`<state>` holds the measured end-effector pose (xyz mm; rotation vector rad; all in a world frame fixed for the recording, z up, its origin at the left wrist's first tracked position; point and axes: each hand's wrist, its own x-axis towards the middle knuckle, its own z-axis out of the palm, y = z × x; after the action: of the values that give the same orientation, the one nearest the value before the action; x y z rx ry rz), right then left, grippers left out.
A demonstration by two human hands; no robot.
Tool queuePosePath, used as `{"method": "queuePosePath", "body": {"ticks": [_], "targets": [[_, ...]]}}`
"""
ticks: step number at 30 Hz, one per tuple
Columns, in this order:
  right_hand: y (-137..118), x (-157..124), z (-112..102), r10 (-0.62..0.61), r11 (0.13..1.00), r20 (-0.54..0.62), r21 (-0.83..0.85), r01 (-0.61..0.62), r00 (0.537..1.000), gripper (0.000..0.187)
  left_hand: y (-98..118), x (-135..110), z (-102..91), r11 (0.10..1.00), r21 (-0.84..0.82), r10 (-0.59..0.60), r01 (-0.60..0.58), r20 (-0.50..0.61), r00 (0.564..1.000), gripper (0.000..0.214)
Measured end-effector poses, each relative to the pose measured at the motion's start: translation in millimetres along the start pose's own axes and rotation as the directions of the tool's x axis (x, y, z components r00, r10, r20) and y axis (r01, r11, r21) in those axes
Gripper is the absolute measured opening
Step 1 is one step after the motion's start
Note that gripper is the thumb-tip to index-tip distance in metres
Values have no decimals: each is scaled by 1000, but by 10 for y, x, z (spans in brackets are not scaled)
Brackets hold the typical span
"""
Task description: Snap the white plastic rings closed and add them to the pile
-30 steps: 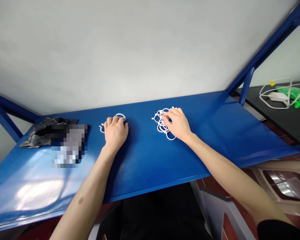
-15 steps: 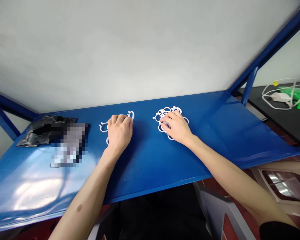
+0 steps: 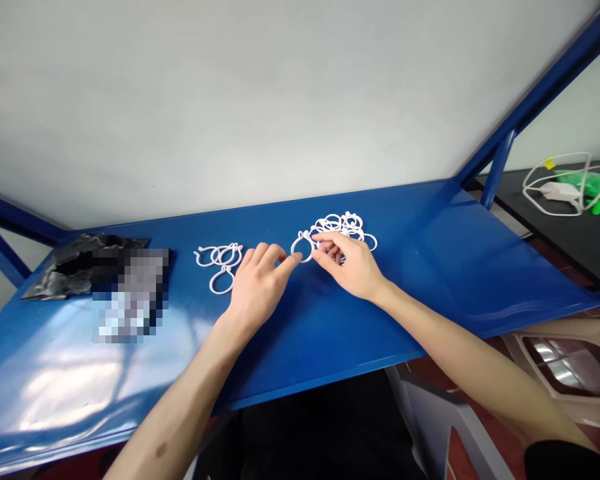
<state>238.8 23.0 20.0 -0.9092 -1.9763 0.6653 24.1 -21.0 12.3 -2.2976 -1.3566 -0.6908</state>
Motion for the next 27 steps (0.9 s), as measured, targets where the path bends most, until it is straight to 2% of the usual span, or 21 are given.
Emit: {"method": "queuePosePath", "body": {"ticks": [5,12,19,27], "targets": [[-68,-49,73,53,988,36,144,-57,998,16,72,3,3,997,-78,20,-16,50,999,21],[-107,-94,129,48,989,6,138,-48,999,22,83,18,-82,994,77,76,-79,44,996,20],[-72,-98,154,49,994,6,101,-50,999,14,62,5,-113,999,18,40,-42,101,994,30],[-66,-123,203,39,993,-31,115,-36,999,16,77,-3,-76,998,-13,55,-54,75,996,21]]}}
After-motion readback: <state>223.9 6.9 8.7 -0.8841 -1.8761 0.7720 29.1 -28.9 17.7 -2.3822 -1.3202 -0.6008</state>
